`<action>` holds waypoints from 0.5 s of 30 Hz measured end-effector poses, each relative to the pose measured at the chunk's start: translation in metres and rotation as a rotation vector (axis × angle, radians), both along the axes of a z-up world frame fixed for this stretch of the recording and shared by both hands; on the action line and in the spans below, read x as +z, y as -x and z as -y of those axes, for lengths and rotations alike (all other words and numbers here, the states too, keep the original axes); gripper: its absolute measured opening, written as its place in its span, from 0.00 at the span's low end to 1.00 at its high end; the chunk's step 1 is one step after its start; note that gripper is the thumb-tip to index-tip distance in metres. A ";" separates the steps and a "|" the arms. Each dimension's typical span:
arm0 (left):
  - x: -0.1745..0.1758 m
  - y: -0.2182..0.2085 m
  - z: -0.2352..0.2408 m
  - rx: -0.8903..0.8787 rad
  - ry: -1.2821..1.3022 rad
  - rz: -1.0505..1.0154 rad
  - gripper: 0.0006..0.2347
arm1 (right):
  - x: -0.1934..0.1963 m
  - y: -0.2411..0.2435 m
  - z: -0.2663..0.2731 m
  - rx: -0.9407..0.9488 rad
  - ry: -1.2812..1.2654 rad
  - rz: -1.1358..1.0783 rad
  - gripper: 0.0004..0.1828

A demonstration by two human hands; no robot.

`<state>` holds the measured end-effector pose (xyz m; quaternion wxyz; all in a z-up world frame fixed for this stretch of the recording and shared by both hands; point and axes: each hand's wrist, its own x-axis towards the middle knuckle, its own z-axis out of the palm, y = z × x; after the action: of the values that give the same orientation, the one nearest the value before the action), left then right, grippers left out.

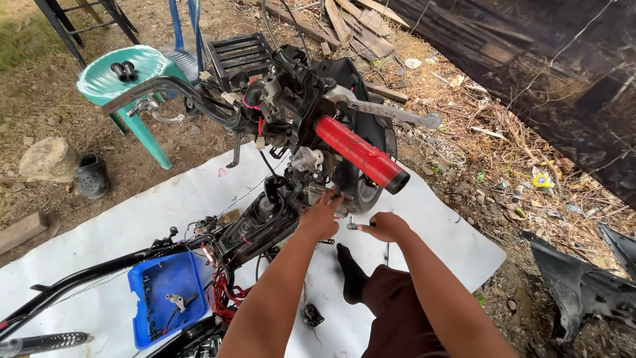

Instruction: The person works on a disassembled motorcycle engine and frame laid out on a white sheet. They use a socket wrench to tighten bolts on the engine block and handle various wires and small parts, placing some into a blue tray.

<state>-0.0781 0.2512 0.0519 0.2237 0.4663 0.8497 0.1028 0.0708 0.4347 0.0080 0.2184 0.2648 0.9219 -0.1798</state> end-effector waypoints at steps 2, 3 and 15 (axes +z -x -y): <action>0.005 -0.004 0.002 0.007 0.007 0.002 0.37 | 0.007 -0.001 0.005 -0.054 0.009 -0.056 0.37; 0.008 -0.005 0.002 0.014 0.014 0.001 0.37 | 0.011 0.000 0.007 -0.109 0.019 -0.115 0.36; -0.003 -0.025 -0.004 0.102 -0.101 -0.131 0.36 | 0.008 0.001 0.007 -0.160 -0.001 -0.184 0.37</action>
<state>-0.0531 0.2551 0.0485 0.1386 0.4389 0.8788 0.1261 0.0697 0.4278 0.0158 0.1176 0.3199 0.9141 -0.2196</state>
